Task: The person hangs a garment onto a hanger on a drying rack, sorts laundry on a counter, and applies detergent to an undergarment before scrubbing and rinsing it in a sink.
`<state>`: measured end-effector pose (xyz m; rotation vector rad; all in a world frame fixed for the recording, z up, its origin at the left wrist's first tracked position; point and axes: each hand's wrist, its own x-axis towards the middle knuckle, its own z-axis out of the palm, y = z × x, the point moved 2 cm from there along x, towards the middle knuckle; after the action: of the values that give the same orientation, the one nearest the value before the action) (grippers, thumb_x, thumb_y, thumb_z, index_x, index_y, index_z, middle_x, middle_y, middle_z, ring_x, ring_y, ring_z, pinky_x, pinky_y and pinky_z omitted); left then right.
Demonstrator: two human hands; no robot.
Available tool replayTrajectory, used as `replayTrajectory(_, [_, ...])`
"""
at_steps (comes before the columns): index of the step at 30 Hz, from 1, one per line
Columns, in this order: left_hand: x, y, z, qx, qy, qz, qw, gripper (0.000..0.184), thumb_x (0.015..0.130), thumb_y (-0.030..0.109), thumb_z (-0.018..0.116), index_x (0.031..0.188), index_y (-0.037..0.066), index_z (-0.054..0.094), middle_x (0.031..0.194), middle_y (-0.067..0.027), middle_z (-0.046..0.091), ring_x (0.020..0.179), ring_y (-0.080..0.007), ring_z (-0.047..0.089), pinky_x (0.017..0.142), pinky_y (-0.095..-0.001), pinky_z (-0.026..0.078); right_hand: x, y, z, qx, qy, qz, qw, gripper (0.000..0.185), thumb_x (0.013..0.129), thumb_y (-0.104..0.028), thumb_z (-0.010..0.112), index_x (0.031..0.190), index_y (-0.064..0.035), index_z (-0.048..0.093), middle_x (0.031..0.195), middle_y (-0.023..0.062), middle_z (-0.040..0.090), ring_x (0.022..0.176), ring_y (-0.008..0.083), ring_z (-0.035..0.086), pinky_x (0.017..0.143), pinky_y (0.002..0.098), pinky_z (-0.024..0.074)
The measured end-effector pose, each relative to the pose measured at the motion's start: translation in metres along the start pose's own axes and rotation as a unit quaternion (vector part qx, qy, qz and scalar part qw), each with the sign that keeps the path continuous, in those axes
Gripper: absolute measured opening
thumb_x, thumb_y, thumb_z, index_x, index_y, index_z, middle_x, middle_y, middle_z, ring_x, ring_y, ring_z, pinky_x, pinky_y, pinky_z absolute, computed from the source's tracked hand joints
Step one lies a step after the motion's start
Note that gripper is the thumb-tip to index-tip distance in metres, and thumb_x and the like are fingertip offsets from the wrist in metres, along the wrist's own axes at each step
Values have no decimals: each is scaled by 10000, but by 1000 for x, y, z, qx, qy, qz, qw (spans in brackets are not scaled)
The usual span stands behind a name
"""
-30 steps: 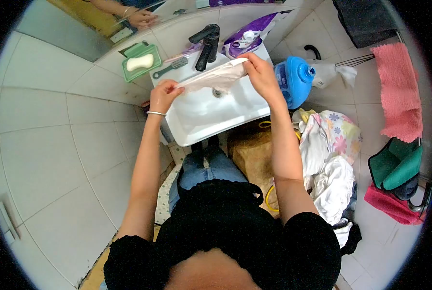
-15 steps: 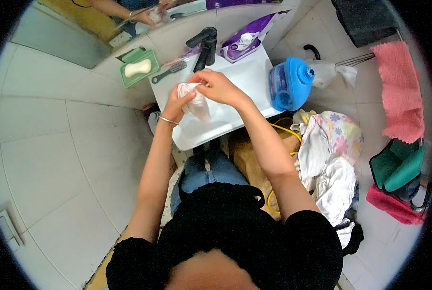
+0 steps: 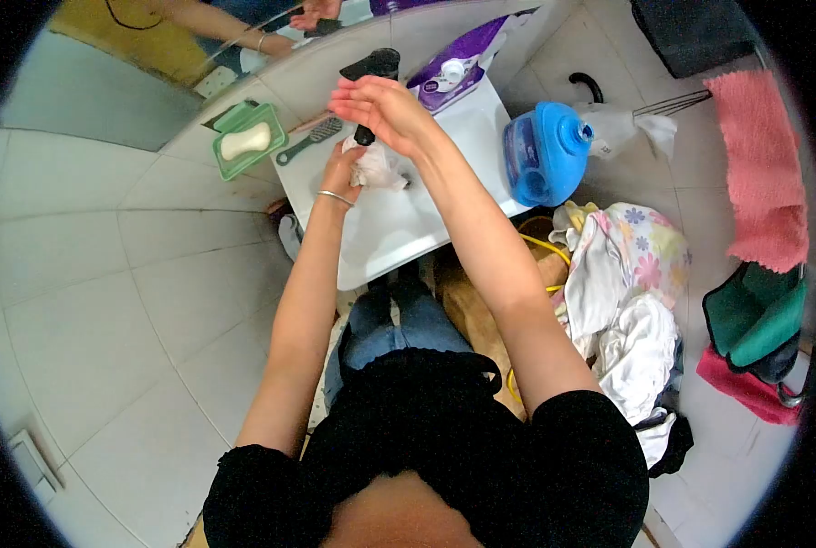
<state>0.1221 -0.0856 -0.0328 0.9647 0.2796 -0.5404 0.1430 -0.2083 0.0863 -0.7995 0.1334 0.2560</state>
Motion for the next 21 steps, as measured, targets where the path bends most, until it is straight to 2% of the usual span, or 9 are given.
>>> replayTrajectory(4, [2,-1,-5,6,8,-20,1000,359,795,66,523,1141,51,427,994,-79,553,875,-196,571,733,-330,496,1,-1,2,15,-4,-16,1000,232,847,-15,468,1049,89,518,1038,209,578,968,270,593,883,331,482])
replayTrajectory(6, [2,-2,-8,-31,4,3,1000,293,836,122,524,1112,58,453,968,-62,557,847,-179,570,739,-314,485,2,1,1,22,-1,-19,1000,224,849,-15,467,1041,86,522,1039,209,578,971,270,592,879,330,483])
replayTrajectory(7, [2,-3,-9,-30,5,2,1000,293,836,122,524,1112,58,453,968,-62,557,847,-179,570,739,-314,485,3,1,1,20,-3,-21,1000,216,848,-15,467,1031,83,526,1040,209,577,970,271,592,877,331,483])
replayTrajectory(9, [0,-5,-10,-2,23,12,1000,252,883,214,513,1089,72,480,936,-39,555,832,-157,565,745,-304,479,6,1,0,18,-4,-23,1000,208,848,-15,468,1022,79,530,1040,208,577,970,271,591,874,331,483])
replayTrajectory(10, [-1,-5,-9,-2,23,11,1000,252,883,214,513,1089,72,480,936,-39,555,832,-157,565,745,-304,479,8,0,-1,24,-8,-30,999,206,848,-16,468,1019,78,531,1035,206,578,962,271,593,873,333,483])
replayTrajectory(12, [-3,-7,-8,-1,30,18,999,333,891,341,524,1041,44,506,881,-35,557,778,-132,550,679,-282,469,8,-1,-2,28,-12,-36,999,204,848,-18,467,1017,76,533,1030,203,580,954,271,595,871,335,483])
replayTrajectory(18, [-1,-6,3,2,27,-14,1000,366,919,413,439,998,66,521,834,-2,557,723,-117,548,624,-274,457,-5,0,-2,17,-12,-26,999,227,843,-35,473,1042,57,532,1021,172,585,944,242,594,846,331,485])
replayTrajectory(20, [9,-12,-4,-31,37,-31,998,390,921,434,419,1001,66,520,830,-3,558,709,-124,549,618,-282,459,-25,12,-17,-118,120,-50,984,240,836,-60,495,1060,12,545,995,136,591,928,215,592,810,298,472])
replayTrajectory(21, [14,-15,-8,-62,49,-48,996,415,923,455,398,1003,66,519,825,-3,558,694,-130,550,611,-290,461,-29,27,-24,-118,120,-50,984,240,836,-60,495,1060,12,545,995,136,591,928,215,592,810,298,472])
